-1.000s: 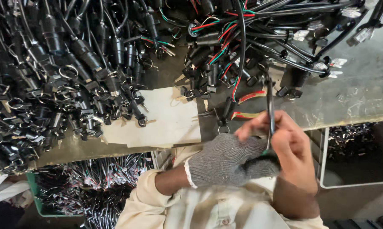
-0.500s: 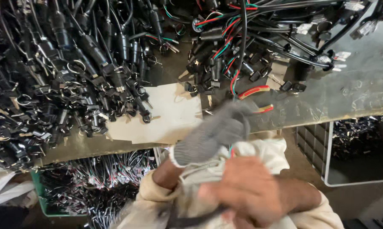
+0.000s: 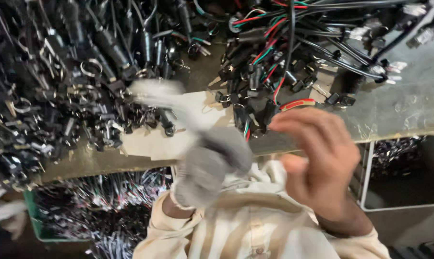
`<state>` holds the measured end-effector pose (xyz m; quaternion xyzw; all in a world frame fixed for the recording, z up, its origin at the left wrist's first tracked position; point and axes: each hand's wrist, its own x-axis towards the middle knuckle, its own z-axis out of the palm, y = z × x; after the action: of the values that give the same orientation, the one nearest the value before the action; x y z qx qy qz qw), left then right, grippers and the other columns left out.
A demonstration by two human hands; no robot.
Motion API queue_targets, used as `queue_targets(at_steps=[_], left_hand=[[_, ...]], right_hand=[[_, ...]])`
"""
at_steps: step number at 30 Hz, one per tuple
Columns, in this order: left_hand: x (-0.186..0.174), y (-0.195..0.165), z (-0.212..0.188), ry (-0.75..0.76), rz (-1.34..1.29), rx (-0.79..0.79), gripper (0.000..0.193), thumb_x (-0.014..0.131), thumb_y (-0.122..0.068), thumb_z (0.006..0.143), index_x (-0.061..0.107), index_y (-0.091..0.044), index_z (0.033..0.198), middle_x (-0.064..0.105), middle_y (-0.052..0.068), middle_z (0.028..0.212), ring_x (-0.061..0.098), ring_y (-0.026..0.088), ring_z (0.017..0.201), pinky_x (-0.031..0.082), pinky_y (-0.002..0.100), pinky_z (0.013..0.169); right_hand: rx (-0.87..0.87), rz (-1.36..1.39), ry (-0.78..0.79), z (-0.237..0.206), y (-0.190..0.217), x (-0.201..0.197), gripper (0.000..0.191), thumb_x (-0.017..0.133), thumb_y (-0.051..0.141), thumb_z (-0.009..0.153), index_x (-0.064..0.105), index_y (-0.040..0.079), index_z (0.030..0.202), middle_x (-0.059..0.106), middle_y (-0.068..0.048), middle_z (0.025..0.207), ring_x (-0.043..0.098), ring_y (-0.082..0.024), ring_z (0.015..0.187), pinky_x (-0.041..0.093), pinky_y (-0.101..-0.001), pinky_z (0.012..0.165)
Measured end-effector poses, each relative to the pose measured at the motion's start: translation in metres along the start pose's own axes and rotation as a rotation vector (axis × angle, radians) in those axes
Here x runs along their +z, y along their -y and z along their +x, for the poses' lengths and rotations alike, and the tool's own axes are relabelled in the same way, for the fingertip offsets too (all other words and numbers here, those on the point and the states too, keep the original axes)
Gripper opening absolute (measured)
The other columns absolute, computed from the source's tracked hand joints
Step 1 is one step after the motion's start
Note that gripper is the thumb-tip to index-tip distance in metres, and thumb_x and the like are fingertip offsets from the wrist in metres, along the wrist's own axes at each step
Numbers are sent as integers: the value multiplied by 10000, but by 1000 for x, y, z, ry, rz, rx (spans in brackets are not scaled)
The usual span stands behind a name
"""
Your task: The person attaches a connector to the end of a black cable, threading the wires into the connector body and using pliers to crimp and secure it, then sets the finished cable aside and starts on the next one.
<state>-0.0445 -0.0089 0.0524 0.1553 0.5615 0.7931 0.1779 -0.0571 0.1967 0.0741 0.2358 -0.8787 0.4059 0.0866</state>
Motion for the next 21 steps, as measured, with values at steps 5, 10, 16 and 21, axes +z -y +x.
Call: queue_targets(at_steps=[5,10,16,21], left_hand=[[41,31,0,282,404,-10,246,609,-434,1049,706,-208,1059,690,53,862,668,264,749,514,374,702],[52,40,6,277,665,147,220,613,-450,1031,723,-263,1064,698,31,845,674,251,722,518,382,672],[15,-2,34,59,967,35,249,687,-478,885,717,-245,967,703,-16,963,711,185,915,532,377,668],[-11,10,26,-204,-631,-134,319,671,-286,1025,688,-143,1310,657,13,1050,564,152,945,473,318,839]], right_hand=[[-241,471,55,16,0,-40,393,573,353,1022,568,25,1239,605,-128,1253,594,-298,1172,464,-412,989],[-301,685,115,7,-31,-58,428,588,333,1028,508,16,1304,564,-114,1315,548,-252,1229,423,-378,1036],[-189,973,-55,2,-45,-42,492,605,309,1036,435,4,1381,514,-97,1389,492,-196,1298,373,-338,1092],[148,1226,-241,33,-31,8,557,620,289,1042,375,-6,1446,472,-83,1451,446,-150,1355,332,-304,1139]])
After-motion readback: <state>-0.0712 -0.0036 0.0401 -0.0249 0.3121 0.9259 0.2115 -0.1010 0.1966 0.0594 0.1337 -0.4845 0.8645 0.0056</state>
